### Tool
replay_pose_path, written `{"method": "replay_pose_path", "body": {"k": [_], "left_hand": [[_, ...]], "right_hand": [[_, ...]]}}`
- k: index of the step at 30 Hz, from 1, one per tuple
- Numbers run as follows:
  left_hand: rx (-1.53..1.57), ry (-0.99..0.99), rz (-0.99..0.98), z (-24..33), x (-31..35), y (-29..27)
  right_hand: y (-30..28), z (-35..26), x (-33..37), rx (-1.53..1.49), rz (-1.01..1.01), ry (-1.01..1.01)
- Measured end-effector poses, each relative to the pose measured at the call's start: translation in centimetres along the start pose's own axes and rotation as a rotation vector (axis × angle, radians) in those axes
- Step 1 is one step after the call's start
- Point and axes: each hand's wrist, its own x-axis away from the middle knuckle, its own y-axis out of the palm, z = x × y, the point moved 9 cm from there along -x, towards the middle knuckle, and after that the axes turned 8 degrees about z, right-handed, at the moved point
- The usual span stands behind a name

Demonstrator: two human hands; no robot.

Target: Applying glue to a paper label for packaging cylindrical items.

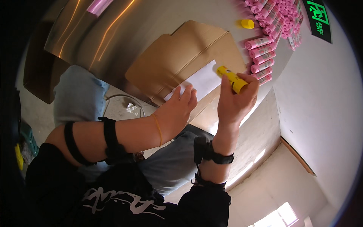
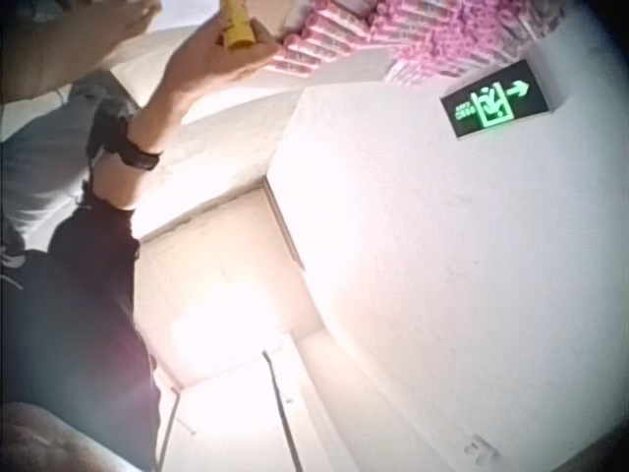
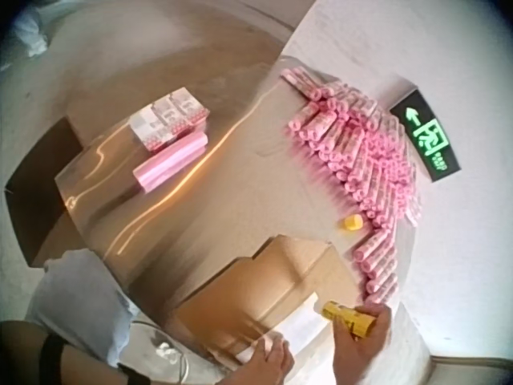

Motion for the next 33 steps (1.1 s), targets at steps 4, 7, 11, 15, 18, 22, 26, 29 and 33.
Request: {"method": "replay_pose_path", "body": {"k": [4,7,11,15,18,22,26,29,33], "left_hand": [[-0.03,0.033,-0.055,0.3,-0.1,0.4],[-0.052,0.028,-0.064,0.5,-0.3,0.8],[-0.008,0.013,-0.026,0.3,-0.1,0.6],[-0.019,0.008,0.0,0.2,0.0,0.4],[-0.039,0.001,0.034,0.2,0.0,0.4],[-0.045,0.028,-0.017,0.2,0.1,0.1],[-0.05,0.026,0.007,0.2,0.5,0.1],[-0.07,0.042,-0.016,0.2,0.3,0.1],[-0.033,0.023,-0.001,0.3,-0.1,0.4]], "right_hand": [[2.3,-1.3,2.4,-0.124,-0.259,0.075],[3.1,-0.9,2.9,-0.084,-0.295,0.072],[3.4,-2.0,1.5,0.03,-0.213,-0.099],[3.5,-0.5,-0.9,0.093,-0.155,-0.108],[3.5,0.3,-2.1,0.127,-0.128,-0.082],[2.7,0.3,-2.5,0.161,-0.066,-0.068],[0.7,1.1,-1.4,-0.186,0.034,0.122],[1.8,-0.1,-0.6,0.061,-0.066,-0.038],[3.0,0.3,-1.0,0.081,-0.105,-0.042]]}}
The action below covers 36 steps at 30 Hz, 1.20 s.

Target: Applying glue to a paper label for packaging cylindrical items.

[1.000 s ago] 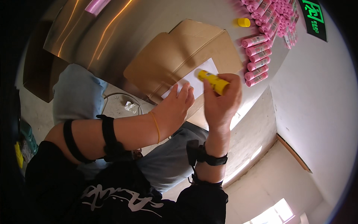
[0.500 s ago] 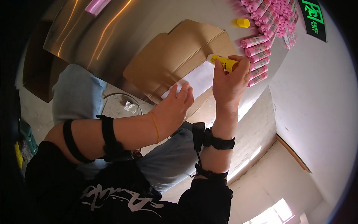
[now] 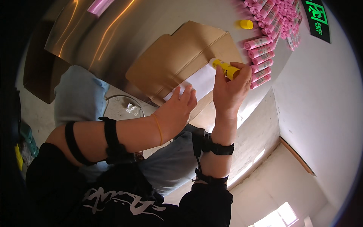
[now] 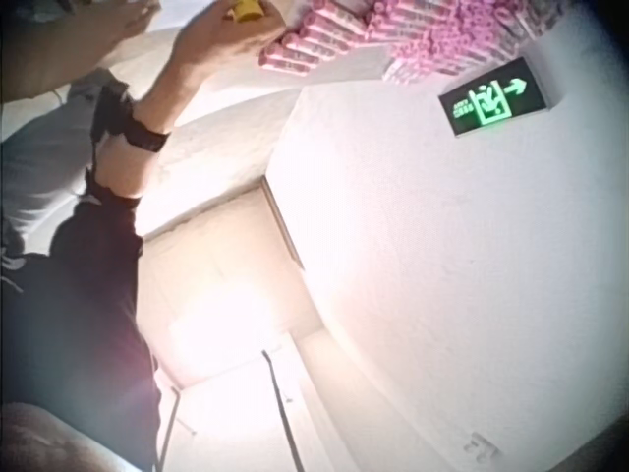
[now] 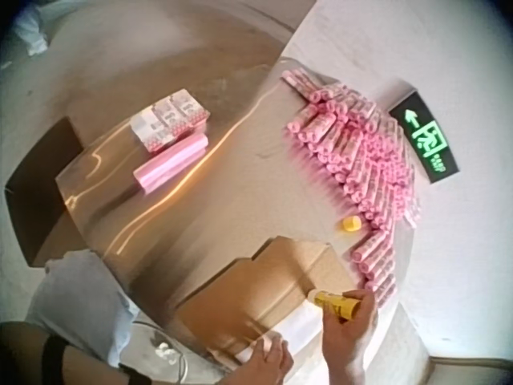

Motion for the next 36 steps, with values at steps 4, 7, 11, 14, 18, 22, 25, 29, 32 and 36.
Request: {"method": "replay_pose_path", "body": {"k": [4,7,11,14,18,22,25,29,32,36], "left_hand": [[0.038,0.002,0.015,-0.2,0.1,-0.1],[-0.017,-0.035,0.07,-0.1,0.2,-0.2],[0.004,0.009,-0.016,0.0,0.2,0.0],[-0.004,-0.002,0.033,0.0,0.1,-0.3],[0.034,-0.01,0.037,0.3,0.1,0.0],[-0.037,0.003,0.021,-0.1,0.4,-0.2],[-0.011,0.011,0.005,-0.1,0.2,-0.2],[0.022,-0.008,0.034,0.0,-0.1,-0.1],[0.053,0.002,-0.029,0.3,-0.1,0.2],[-0.025,-0.025,0.026,-0.3,0.2,0.1]], "right_hand": [[-0.8,0.5,-1.1,0.01,0.081,0.014],[-2.1,0.8,-0.3,-0.029,0.109,0.033],[-0.7,1.9,0.8,-0.014,-0.027,0.094],[-0.7,1.8,-0.3,0.012,0.033,0.107],[-2.2,1.8,-1.3,0.045,0.1,0.045],[-3.2,0.8,0.5,-0.122,0.047,0.159],[-1.4,1.1,1.5,-0.143,-0.068,0.137],[-0.3,1.0,0.7,0.01,-0.08,0.095],[-1.2,0.9,-0.2,0.103,0.005,0.029],[-2.1,0.5,0.8,-0.154,-0.016,0.136]]}}
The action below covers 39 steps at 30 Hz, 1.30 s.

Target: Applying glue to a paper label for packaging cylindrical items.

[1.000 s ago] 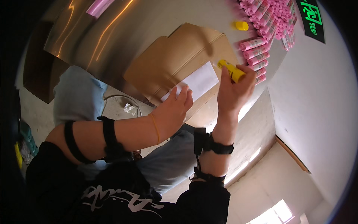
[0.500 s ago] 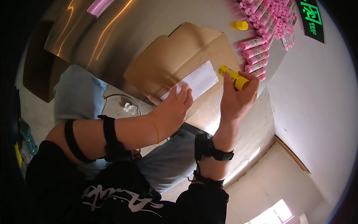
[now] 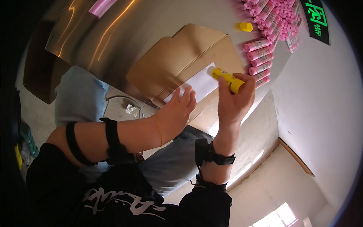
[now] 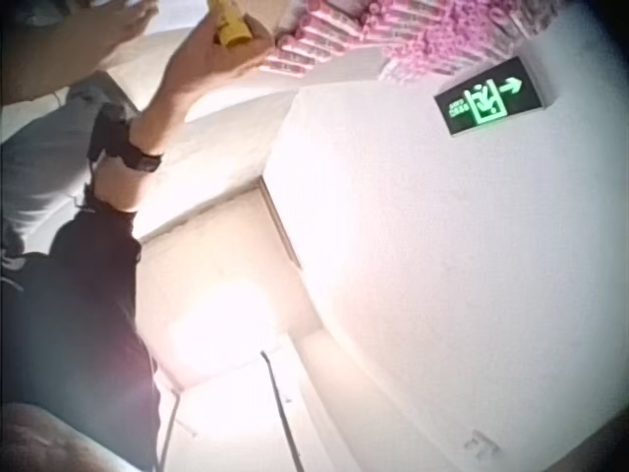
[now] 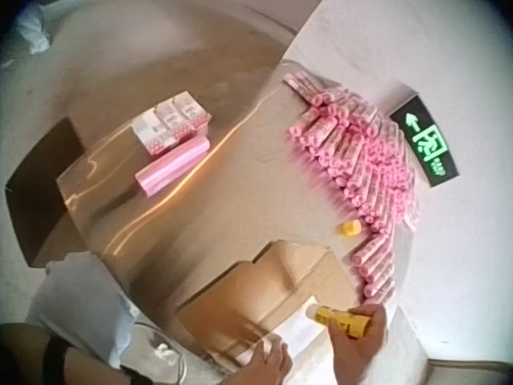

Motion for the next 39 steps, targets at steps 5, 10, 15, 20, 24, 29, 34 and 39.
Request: {"method": "replay_pose_path", "body": {"k": [5,10,15,20,24,29,34,39], "left_hand": [[-0.005,0.062,-0.063,0.4,0.0,-0.1],[0.024,0.033,-0.055,0.1,-0.1,0.0],[0.053,0.026,-0.039,0.2,0.1,0.0],[0.054,0.045,-0.048,-0.1,0.2,-0.7],[0.021,0.021,-0.036,0.0,0.2,-0.3],[-0.008,0.081,-0.063,0.0,0.4,-1.4],[-0.023,0.07,0.003,-0.1,0.5,-2.0],[-0.017,0.058,0.052,-0.1,0.4,-1.7]], "right_hand": [[2.3,-2.3,2.3,-0.034,-0.152,-0.103],[2.8,-3.1,2.7,0.06,-0.192,-0.234],[2.0,-2.5,3.3,0.089,-0.214,-0.277],[-1.8,2.4,3.1,0.009,-0.034,0.107],[-2.6,6.7,5.2,-0.501,0.158,0.503],[-0.4,8.9,8.0,-0.859,0.165,0.632],[-0.3,8.8,9.1,-0.495,0.123,0.516],[0.2,8.0,9.4,-0.098,0.028,0.304]]}}
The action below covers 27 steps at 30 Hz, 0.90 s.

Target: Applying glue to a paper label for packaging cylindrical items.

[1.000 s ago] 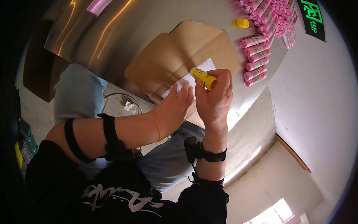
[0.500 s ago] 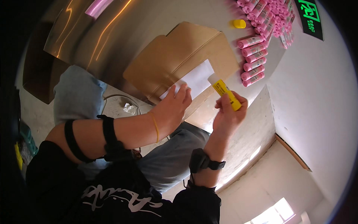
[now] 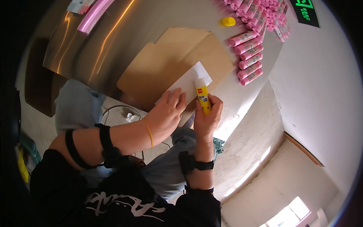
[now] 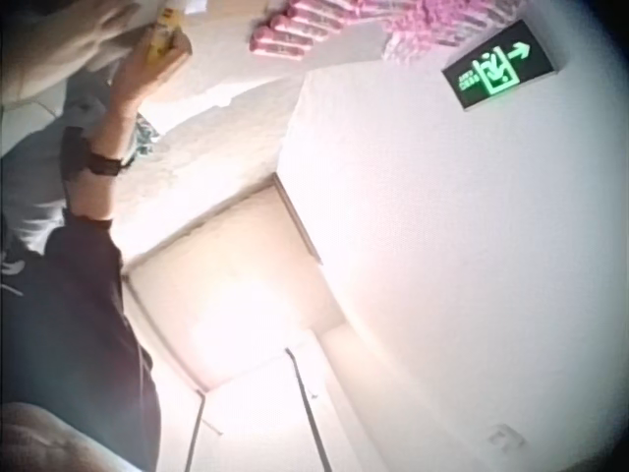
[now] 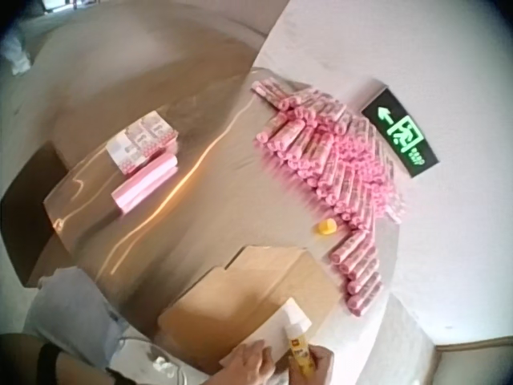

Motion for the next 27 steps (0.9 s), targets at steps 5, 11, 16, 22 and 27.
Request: {"method": "replay_pose_path", "body": {"k": [5,11,16,22,27], "left_hand": [[-0.029,0.023,0.073,0.1,-0.1,-0.6],[0.004,0.02,0.189,-0.2,-1.1,0.0],[0.171,0.021,0.318,-1.1,-1.3,-1.4],[0.247,0.007,0.337,-1.3,-1.8,-1.6],[0.274,0.006,0.31,-1.1,-2.6,-1.8]], "right_hand": [[-1.1,-3.3,0.4,0.349,0.161,-0.5],[-8.1,0.1,-0.6,0.242,0.52,-0.139],[-8.3,10.1,-1.1,-1.336,0.419,0.562],[-9.2,9.8,-3.4,-1.39,0.332,0.441],[-12.4,9.4,-6.3,-0.5,0.544,0.206]]}}
